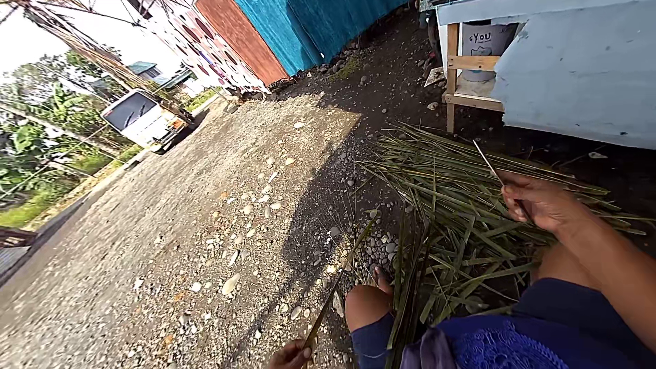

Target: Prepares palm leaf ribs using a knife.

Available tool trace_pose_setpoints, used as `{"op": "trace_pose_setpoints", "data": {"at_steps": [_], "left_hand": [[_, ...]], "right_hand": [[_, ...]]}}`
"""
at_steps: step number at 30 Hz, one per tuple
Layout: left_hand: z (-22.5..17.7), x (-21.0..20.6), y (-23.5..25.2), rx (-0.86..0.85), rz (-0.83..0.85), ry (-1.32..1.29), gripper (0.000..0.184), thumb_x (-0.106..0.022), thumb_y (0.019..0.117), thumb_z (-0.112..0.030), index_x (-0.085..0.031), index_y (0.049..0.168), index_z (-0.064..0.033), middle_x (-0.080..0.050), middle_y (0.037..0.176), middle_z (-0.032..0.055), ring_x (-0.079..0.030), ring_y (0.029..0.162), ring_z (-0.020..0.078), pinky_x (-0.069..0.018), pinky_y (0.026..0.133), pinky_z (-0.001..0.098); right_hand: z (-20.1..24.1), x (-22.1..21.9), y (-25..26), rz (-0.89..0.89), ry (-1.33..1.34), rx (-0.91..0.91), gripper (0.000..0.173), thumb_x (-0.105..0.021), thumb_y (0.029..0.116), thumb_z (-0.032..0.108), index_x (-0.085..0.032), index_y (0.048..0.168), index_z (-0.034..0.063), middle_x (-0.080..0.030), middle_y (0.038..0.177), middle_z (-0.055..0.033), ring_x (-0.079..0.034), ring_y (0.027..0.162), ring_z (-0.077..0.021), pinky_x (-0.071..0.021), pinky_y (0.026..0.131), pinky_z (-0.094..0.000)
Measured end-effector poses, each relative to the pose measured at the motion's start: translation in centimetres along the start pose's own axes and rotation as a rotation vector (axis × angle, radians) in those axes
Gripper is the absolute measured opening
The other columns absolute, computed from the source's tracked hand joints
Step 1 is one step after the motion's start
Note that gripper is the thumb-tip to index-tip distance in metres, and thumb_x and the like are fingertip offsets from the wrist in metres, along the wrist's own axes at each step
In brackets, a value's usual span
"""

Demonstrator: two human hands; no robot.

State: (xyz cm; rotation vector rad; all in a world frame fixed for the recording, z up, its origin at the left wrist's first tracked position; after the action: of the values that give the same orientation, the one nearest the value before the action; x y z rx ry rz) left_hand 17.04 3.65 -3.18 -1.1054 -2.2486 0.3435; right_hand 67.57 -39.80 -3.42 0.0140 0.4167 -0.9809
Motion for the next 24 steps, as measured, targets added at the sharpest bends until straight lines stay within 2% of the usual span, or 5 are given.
{"op": "trace_pose_setpoints", "data": {"at_steps": [9, 12, 15, 19, 24], "left_hand": [[-14.4, -16.9, 1.6, -0.26, 0.142, 0.209, 0.02, -0.064, 0.0986, -0.014, -0.07, 0.113, -0.0021, -0.069, 0.076, 0.0003, -0.063, 0.059, 0.0066, -0.055, 0.057, 0.0244], [-15.4, -20.2, 2.5, -0.36, 0.033, 0.5, 0.022, -0.065, 0.0957, -0.029, -0.074, 0.103, -0.0101, -0.069, 0.076, -0.0004, -0.065, 0.065, 0.0118, -0.0554, 0.067, 0.0381], [-17.7, -22.9, 1.2, -0.387, 0.012, 0.535, 0.021, -0.066, 0.0942, -0.019, -0.076, 0.109, -0.0086, -0.075, 0.088, 0.0031, -0.069, 0.076, 0.0124, -0.0566, 0.076, 0.0389], [-18.9, -24.0, 0.0, -0.368, -0.018, 0.569, 0.017, -0.066, 0.0951, -0.02, -0.073, 0.085, -0.0074, -0.064, 0.069, -0.001, -0.058, 0.065, 0.0083, -0.0483, 0.066, 0.0336], [-18.3, -25.6, -1.1, -0.823, -0.289, 0.755, 0.013, -0.067, 0.0889, -0.007, -0.075, 0.081, -0.0019, -0.073, 0.081, 0.0133, -0.074, 0.079, 0.0274, -0.0606, 0.077, 0.0454]], "right_hand": [[-7.9, -14.8, -6.4, 0.716, -0.375, -0.221, 0.061, -0.073, 0.0934, 0.012, -0.05, 0.15, 0.0103, -0.067, 0.097, -0.0056, -0.045, 0.053, -0.004, -0.0395, 0.047, -0.0208], [-8.7, -16.5, -7.3, 0.752, -0.353, -0.228, 0.064, -0.073, 0.0943, 0.015, -0.047, 0.153, 0.0113, -0.068, 0.106, -0.0081, -0.044, 0.054, -0.0036, -0.0381, 0.047, -0.021], [-9.1, -16.9, -7.6, 0.745, -0.331, -0.265, 0.07, -0.072, 0.0951, 0.015, -0.04, 0.158, 0.0144, -0.067, 0.105, -0.0095, -0.044, 0.053, -0.0048, -0.0384, 0.047, -0.0223], [-9.5, -16.4, -7.7, 0.689, -0.236, -0.303, 0.075, -0.071, 0.0941, 0.012, -0.034, 0.16, 0.015, -0.063, 0.086, -0.0045, -0.047, 0.052, -0.0057, -0.0401, 0.046, -0.022], [-9.0, -16.9, -8.3, 0.566, -0.201, -0.337, 0.066, -0.071, 0.096, 0.012, -0.043, 0.155, 0.0123, -0.065, 0.09, -0.0054, -0.045, 0.05, -0.0052, -0.0388, 0.045, -0.0211]]}}
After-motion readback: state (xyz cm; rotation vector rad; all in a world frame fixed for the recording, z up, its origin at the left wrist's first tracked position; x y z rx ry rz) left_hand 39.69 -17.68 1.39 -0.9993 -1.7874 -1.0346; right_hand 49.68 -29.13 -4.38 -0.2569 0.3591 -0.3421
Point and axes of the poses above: each hand's wrist, its own y-axis towards the middle knuckle, its own x-axis out of the back of the hand, z = x × y, the point moved 5 cm from there along y, towards the middle knuckle
